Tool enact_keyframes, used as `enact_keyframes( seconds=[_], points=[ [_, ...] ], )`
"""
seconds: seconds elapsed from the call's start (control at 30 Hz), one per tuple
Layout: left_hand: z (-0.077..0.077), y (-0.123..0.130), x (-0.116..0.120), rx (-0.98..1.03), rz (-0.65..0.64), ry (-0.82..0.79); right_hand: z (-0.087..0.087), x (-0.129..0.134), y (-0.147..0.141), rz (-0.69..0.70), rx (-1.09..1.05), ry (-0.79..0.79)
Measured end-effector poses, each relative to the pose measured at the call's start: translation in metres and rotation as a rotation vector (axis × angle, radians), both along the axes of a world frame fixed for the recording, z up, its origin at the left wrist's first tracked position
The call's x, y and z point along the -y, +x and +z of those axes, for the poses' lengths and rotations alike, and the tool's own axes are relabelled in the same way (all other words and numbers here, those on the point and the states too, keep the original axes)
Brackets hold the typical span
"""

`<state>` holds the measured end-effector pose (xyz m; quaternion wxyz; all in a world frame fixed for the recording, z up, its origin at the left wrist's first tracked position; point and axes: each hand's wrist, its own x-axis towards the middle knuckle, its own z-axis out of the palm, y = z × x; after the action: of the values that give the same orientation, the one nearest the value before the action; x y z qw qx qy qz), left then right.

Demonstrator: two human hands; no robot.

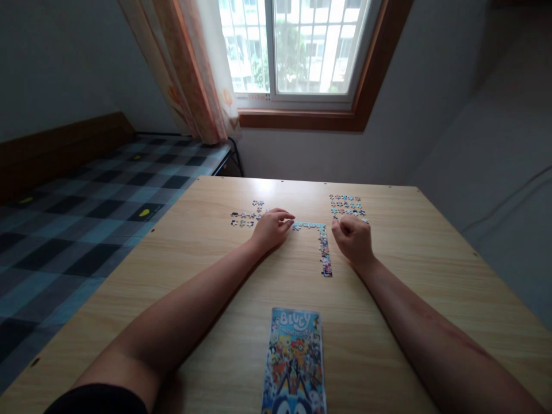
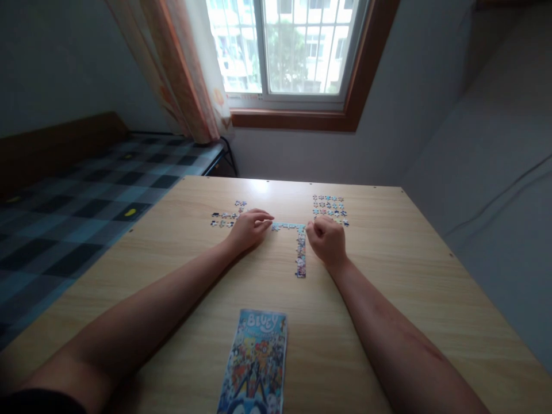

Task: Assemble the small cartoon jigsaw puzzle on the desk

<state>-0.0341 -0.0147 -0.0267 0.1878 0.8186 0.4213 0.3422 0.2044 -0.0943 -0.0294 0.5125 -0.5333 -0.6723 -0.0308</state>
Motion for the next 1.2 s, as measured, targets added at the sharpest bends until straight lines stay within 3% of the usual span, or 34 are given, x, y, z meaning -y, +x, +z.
enact_keyframes(
  seconds=[0.43,0.93,1.03,1.2],
  points=[
    [0.001,-0.002,0.007,-0.260,0.004,0.093,-0.005,-0.001,-0.002,0.021,-0.003,0.016],
    [0.007,-0.004,0.021,-0.210,-0.003,0.212,-0.007,-0.001,-0.004,0.001,0.069,0.082],
    [0.014,-0.016,0.009,-0.209,0.081,0.260,-0.006,0.000,-0.004,0.007,0.085,0.094],
    [0.035,-0.067,-0.031,-0.169,0.438,0.316,-0.008,0.000,-0.003,-0.003,0.074,0.099]
  ],
)
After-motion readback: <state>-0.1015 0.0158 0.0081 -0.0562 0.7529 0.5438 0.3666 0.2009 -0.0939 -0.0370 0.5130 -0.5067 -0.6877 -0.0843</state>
